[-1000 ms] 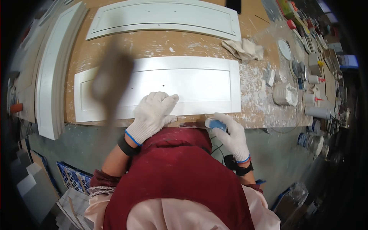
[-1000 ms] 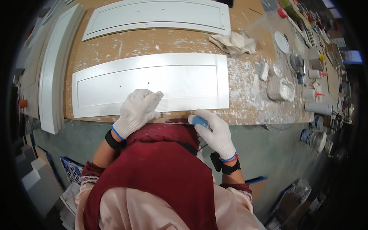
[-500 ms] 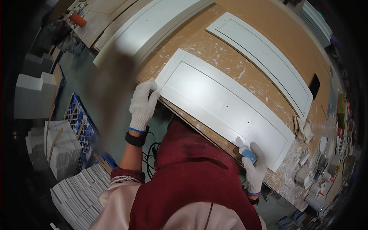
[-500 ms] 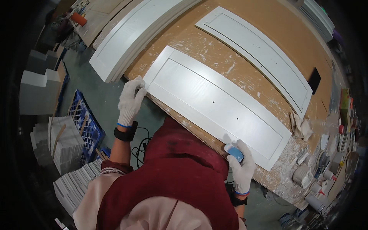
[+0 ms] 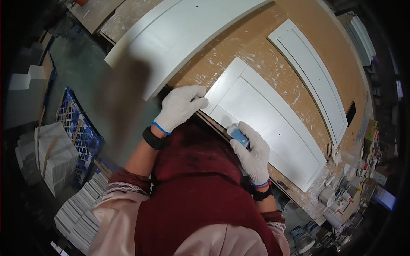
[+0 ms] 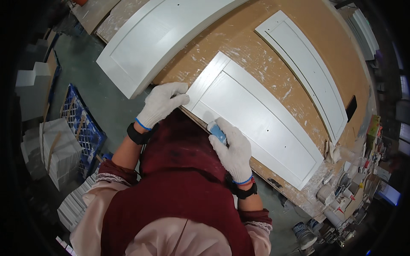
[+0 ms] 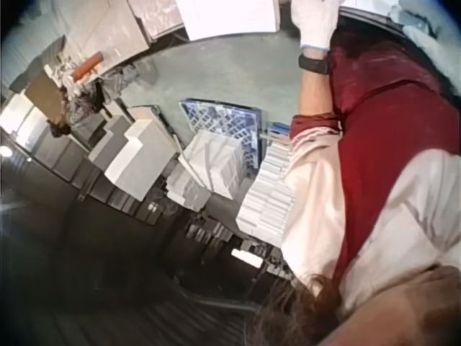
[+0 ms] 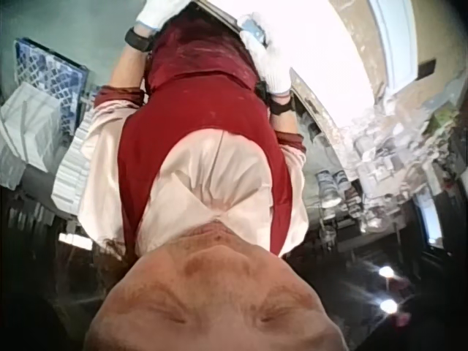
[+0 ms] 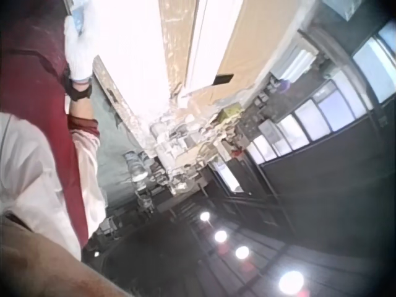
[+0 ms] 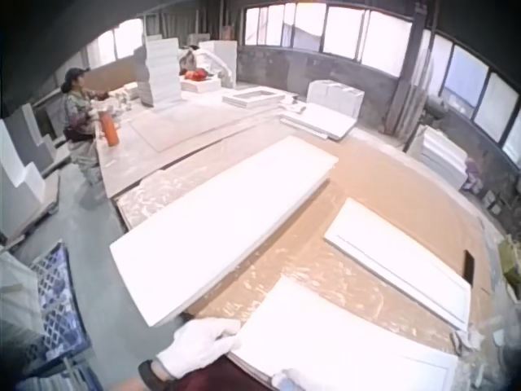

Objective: The person sands the surface of white wooden panels using a sanding block. They wipe the panels with a cloth to remove dust and then continue sanding. The person handles multiple panels, flipping them over to work on different sides.

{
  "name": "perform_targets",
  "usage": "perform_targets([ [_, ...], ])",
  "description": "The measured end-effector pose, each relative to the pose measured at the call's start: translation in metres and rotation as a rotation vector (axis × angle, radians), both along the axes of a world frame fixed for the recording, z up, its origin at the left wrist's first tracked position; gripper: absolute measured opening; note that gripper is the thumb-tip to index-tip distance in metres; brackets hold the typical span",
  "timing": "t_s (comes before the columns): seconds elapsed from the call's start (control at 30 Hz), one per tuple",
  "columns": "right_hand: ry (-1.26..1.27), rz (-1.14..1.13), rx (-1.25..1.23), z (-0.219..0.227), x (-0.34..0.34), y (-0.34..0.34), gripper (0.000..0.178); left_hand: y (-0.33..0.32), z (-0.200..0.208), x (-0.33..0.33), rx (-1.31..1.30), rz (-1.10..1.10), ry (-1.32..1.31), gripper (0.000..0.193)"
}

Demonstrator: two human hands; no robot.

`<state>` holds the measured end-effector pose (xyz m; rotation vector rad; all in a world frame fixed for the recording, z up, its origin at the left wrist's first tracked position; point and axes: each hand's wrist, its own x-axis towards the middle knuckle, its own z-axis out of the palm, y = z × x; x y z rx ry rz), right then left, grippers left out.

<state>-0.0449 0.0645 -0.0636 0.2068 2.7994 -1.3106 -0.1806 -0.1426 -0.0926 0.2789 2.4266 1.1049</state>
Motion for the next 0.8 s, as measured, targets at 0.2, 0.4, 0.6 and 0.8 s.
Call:
perform_targets([
  [0.2, 0.069, -0.094, 0.18, -0.007, -0.036, -0.031, 0.045, -0.011, -0.006, -0.016, 0.117, -0.12, -0.077, 0.023],
  [0.4, 0.086, -0.111, 0.232, -0.009, -0.056, -0.05, 0.043, -0.016, -0.007, -0.022, 0.204, -0.145, -0.051, 0.022],
  [0.6, -0.006, -0.014, 0.341, -0.012, -0.065, -0.057, 0.042, -0.017, -0.013, -0.028, 0.208, -0.221, -0.027, 0.022],
  [0.8, -0.1, 0.042, 0.386, -0.004, -0.057, -0.067, 0.041, -0.018, -0.011, -0.03, 0.239, -0.22, -0.047, 0.025],
])
